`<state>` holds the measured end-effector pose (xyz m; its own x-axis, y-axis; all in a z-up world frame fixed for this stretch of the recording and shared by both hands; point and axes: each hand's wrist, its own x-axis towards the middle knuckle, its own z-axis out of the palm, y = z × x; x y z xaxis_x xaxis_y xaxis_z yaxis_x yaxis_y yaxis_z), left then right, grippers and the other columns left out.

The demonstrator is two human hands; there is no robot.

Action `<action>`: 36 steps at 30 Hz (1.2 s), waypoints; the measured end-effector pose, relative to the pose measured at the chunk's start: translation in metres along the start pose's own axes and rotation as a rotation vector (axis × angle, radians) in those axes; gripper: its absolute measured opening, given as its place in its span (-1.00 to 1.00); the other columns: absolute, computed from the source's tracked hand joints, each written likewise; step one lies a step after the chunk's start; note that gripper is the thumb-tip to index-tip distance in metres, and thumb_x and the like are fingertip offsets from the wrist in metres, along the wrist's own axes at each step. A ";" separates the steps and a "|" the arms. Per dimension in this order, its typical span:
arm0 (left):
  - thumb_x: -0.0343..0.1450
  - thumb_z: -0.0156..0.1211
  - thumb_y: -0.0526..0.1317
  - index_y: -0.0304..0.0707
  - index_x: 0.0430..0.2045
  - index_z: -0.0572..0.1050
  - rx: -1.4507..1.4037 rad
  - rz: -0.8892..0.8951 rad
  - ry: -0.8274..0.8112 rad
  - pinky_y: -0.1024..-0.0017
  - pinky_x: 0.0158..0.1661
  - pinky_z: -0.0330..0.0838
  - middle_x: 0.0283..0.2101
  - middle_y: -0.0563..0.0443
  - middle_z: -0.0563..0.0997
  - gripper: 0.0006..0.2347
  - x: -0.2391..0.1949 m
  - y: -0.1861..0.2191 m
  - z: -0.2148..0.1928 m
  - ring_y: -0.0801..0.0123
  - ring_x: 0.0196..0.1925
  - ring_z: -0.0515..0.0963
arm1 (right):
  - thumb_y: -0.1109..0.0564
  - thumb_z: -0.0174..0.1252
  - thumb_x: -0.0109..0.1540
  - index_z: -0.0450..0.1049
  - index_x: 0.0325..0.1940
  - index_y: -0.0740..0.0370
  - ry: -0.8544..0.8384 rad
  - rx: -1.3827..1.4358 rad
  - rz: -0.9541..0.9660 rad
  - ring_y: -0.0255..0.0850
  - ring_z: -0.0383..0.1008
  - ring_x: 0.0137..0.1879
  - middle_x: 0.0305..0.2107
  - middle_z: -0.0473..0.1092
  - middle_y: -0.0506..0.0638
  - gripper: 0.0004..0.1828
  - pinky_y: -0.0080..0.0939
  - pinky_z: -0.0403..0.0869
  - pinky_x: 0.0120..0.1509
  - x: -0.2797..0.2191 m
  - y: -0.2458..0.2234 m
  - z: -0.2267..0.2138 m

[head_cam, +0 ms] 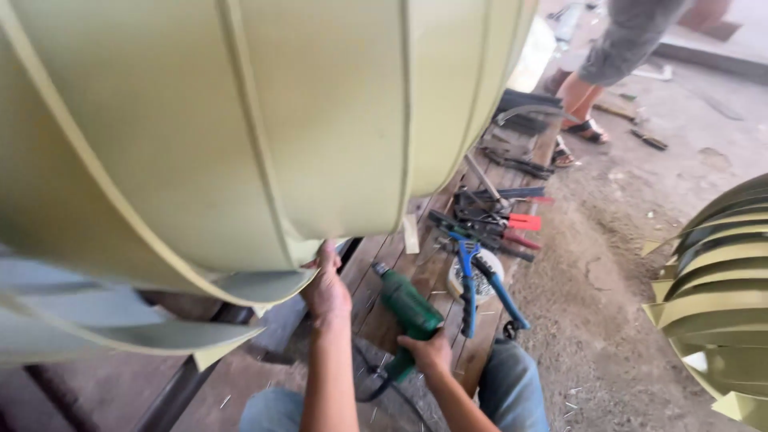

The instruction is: Riveting large curved metal sheets together using a power drill and a hand rivet gun.

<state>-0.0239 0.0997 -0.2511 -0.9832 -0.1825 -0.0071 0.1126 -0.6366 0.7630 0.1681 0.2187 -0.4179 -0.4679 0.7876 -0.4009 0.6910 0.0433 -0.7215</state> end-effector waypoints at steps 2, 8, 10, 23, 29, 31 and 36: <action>0.37 0.46 -0.25 -0.21 -0.33 0.51 -0.010 -0.010 -0.003 0.49 -0.31 0.32 -0.42 0.15 0.50 -0.81 -0.002 0.007 0.003 0.48 -0.39 0.39 | -0.05 0.64 -0.22 0.39 0.16 0.31 -0.031 0.172 -0.004 -0.07 0.61 -0.08 -0.13 0.58 0.17 -0.03 -0.12 0.57 -0.01 -0.007 -0.022 0.000; 0.35 0.44 -0.31 -0.17 -0.16 0.50 -0.119 -0.025 -0.067 0.57 -0.38 0.26 -0.20 0.15 0.59 -0.75 -0.002 0.019 0.003 0.55 -0.35 0.40 | 0.11 0.57 -0.13 0.47 0.09 0.35 -0.168 0.447 -0.008 -0.14 0.63 -0.16 -0.19 0.59 0.12 -0.25 -0.19 0.61 -0.08 -0.027 -0.058 -0.009; 0.37 0.44 -0.32 -0.18 -0.15 0.50 -0.128 -0.030 -0.076 0.58 -0.38 0.26 -0.15 0.12 0.61 -0.75 -0.003 0.023 0.009 0.55 -0.33 0.41 | 0.18 0.57 -0.13 0.39 0.10 0.34 -0.123 0.460 -0.026 -0.16 0.62 -0.14 -0.18 0.56 0.11 -0.22 -0.19 0.63 -0.07 -0.038 -0.064 -0.021; 0.36 0.48 -0.22 -0.20 -0.29 0.47 0.004 0.031 0.000 0.52 -0.33 0.28 -0.38 0.23 0.45 -0.76 -0.016 0.012 0.007 0.53 -0.36 0.37 | 0.10 0.36 0.06 0.40 0.32 0.49 -0.420 0.633 -0.493 0.32 0.57 0.17 0.09 0.52 0.38 -0.22 0.25 0.46 0.32 -0.137 -0.025 -0.215; 0.31 0.51 -0.20 -0.15 -0.36 0.49 0.044 -0.007 -0.021 0.55 -0.46 0.23 -0.48 0.23 0.44 -0.76 -0.021 0.037 0.022 0.55 -0.49 0.30 | 0.13 0.35 0.04 0.36 0.31 0.49 -0.196 0.634 -0.579 0.11 0.57 0.18 0.13 0.45 0.29 -0.22 0.09 0.47 0.28 -0.205 -0.111 -0.204; 0.30 0.52 -0.21 -0.17 -0.37 0.49 0.020 -0.002 -0.043 0.55 -0.46 0.22 -0.47 0.22 0.45 -0.76 -0.022 0.041 0.026 0.55 -0.49 0.29 | 0.14 0.37 0.02 0.36 0.31 0.48 -0.170 0.724 -0.590 0.07 0.63 0.11 0.10 0.47 0.27 -0.20 0.06 0.53 0.19 -0.215 -0.133 -0.190; 0.28 0.51 -0.23 -0.16 -0.31 0.50 0.031 0.011 -0.036 0.54 -0.46 0.24 -0.46 0.21 0.47 -0.75 -0.023 0.042 0.030 0.55 -0.49 0.31 | 0.22 0.41 0.07 0.36 0.35 0.49 -0.087 0.643 -0.706 -0.11 0.54 0.18 0.09 0.50 0.23 -0.22 -0.13 0.48 0.31 -0.215 -0.157 -0.164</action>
<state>-0.0007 0.0992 -0.1994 -0.9865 -0.1622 0.0242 0.1197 -0.6112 0.7824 0.2509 0.1432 -0.1253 -0.7180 0.6592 0.2233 -0.1885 0.1246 -0.9741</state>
